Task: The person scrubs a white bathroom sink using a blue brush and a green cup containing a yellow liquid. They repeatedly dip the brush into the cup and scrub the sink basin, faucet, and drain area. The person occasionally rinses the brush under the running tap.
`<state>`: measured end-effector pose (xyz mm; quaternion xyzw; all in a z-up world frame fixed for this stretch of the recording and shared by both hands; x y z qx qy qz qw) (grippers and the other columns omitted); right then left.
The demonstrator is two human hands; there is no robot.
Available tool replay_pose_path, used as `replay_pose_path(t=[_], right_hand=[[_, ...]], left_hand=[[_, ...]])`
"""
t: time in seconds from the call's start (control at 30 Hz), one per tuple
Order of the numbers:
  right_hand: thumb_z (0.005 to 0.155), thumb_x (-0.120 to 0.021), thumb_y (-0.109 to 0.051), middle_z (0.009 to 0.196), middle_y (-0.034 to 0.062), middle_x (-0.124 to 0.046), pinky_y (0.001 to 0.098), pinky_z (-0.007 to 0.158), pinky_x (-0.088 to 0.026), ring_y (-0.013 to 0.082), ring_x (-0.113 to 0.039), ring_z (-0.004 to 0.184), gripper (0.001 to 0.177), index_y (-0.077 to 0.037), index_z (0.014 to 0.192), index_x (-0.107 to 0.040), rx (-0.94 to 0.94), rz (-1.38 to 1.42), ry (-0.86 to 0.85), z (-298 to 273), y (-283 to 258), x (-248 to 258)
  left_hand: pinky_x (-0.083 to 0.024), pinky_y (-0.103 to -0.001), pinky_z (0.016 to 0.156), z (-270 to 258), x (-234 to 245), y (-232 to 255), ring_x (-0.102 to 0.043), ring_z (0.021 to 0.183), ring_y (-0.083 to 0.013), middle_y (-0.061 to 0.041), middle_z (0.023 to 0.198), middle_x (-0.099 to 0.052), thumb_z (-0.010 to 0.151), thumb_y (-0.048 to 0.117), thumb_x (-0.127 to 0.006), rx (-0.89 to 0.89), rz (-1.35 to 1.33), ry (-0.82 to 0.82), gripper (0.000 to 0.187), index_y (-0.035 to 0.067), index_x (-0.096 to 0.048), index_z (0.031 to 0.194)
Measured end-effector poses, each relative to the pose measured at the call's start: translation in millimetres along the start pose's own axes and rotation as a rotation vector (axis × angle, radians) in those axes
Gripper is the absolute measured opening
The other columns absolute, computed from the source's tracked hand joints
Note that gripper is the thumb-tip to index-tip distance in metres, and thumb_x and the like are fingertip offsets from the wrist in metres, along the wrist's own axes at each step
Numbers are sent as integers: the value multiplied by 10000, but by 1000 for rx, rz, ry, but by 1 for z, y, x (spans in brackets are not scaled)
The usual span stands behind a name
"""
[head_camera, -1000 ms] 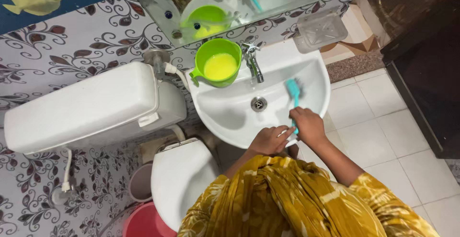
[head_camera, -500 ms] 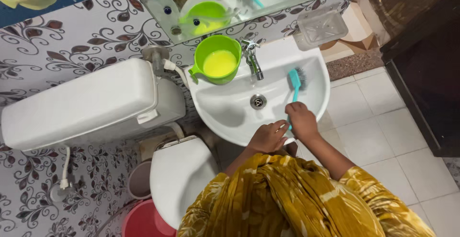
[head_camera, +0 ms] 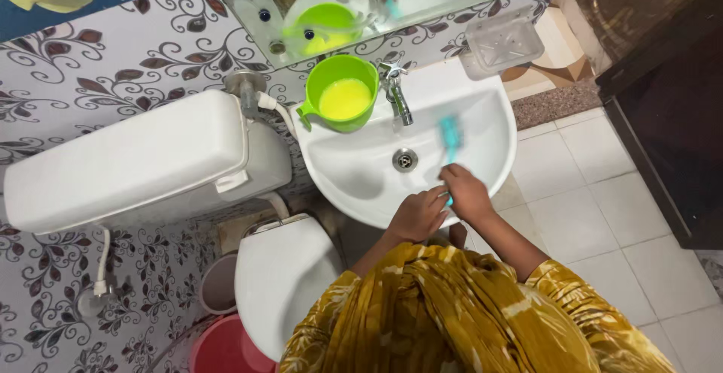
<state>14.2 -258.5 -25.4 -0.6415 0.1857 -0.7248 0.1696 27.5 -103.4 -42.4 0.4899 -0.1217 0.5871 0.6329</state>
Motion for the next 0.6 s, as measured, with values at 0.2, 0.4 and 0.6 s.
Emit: replay_pose_path(t=[0.2, 0.4, 0.6], right_hand=[[790, -632, -20, 1115, 115, -659, 416, 862, -543, 342, -671, 1018, 338, -61, 1124, -654, 153, 428, -217, 4, 2, -4], [728, -663, -25, 1097, 130, -647, 435, 863, -515, 373, -648, 1070, 338, -72, 1062, -654, -19, -55, -59, 0, 11, 11], [789, -580, 63, 1140, 120, -628, 444, 922, -514, 345, -625, 1109, 367, -90, 1113, -661, 203, 539, -5, 24, 10, -15]], left_hand=[[-517, -416, 756, 3, 9, 6, -656, 899, -295, -123, 1271, -597, 962, 200, -704, -38, -49, -16, 355, 53, -630, 1276], [-512, -416, 754, 6, 11, 11, -648, 878, -301, -158, 1321, -579, 936, 173, -706, -21, 0, -31, 459, 26, -579, 1352], [-527, -408, 795, 9, 18, 8, -665, 977, -294, -149, 1355, -560, 920, 173, -681, 132, -16, -13, 516, 43, -543, 1400]])
Point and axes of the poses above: each hand's wrist, its own z-axis towards the middle knuckle, its own x-axis out of the back of the hand, y = z × x, the point moved 4 cm from there along z, towards the middle knuckle
